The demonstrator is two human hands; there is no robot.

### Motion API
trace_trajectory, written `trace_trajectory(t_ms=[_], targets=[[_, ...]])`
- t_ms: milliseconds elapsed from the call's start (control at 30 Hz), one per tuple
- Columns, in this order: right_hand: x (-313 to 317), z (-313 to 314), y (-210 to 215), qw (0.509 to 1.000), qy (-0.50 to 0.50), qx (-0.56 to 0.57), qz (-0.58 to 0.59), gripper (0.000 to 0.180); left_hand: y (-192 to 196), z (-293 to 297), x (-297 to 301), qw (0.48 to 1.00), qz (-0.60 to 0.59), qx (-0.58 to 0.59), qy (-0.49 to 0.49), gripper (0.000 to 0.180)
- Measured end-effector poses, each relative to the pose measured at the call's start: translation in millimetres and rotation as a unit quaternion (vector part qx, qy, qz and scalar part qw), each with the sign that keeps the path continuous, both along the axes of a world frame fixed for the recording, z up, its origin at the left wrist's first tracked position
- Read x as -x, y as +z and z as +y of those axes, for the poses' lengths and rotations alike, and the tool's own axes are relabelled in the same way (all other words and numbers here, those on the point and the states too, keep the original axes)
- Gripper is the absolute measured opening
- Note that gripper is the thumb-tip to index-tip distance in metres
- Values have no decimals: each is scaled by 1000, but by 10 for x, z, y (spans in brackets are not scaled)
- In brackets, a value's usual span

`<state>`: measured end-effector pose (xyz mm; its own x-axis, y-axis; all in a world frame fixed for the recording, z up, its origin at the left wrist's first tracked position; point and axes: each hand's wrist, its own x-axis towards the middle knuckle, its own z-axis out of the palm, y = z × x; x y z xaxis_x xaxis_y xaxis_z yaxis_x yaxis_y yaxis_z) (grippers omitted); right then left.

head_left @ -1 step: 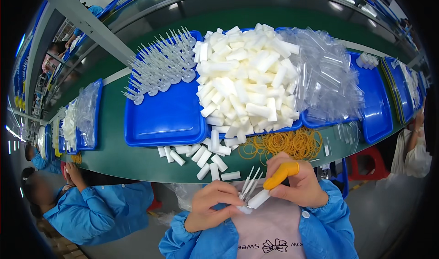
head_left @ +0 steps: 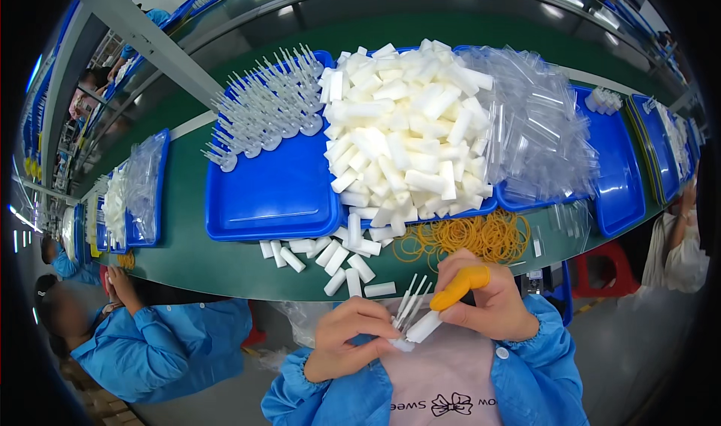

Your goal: The person assembles small white cylindrical components into clear plastic tubes. They pick up a white cylinder, insert it into a tube, and then secure the bundle with a yellow rubber band. The process is repeated continuously at a factory assembly station.

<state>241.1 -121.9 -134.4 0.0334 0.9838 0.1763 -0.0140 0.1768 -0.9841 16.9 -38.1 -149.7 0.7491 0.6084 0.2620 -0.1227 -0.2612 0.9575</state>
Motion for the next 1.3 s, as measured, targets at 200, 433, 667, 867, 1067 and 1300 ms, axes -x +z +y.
trace_trajectory(t_ms=[200, 433, 667, 867, 1067, 1300], targets=[[143, 116, 113, 1000, 12, 2, 12, 16, 34, -63, 90, 998, -31, 26, 39, 20], [227, 254, 213, 997, 53, -44, -35, 17, -18, -99, 185, 990, -83, 82, 80, 22], [243, 592, 425, 977, -20, -88, -195, 20, -29, 44, 270, 950, -156, 151, 224, 25], [361, 1002, 16, 745, 39, -235, -622, 20, 47, 207, 309, 912, -225, 156, 305, 28], [330, 1155, -62, 736, 44, -254, -626, 24, -50, 215, 393, 919, -219, 161, 285, 27], [25, 870, 463, 993, -25, 40, 107, 37, -70, 163, 360, 912, -206, 152, 322, 17]])
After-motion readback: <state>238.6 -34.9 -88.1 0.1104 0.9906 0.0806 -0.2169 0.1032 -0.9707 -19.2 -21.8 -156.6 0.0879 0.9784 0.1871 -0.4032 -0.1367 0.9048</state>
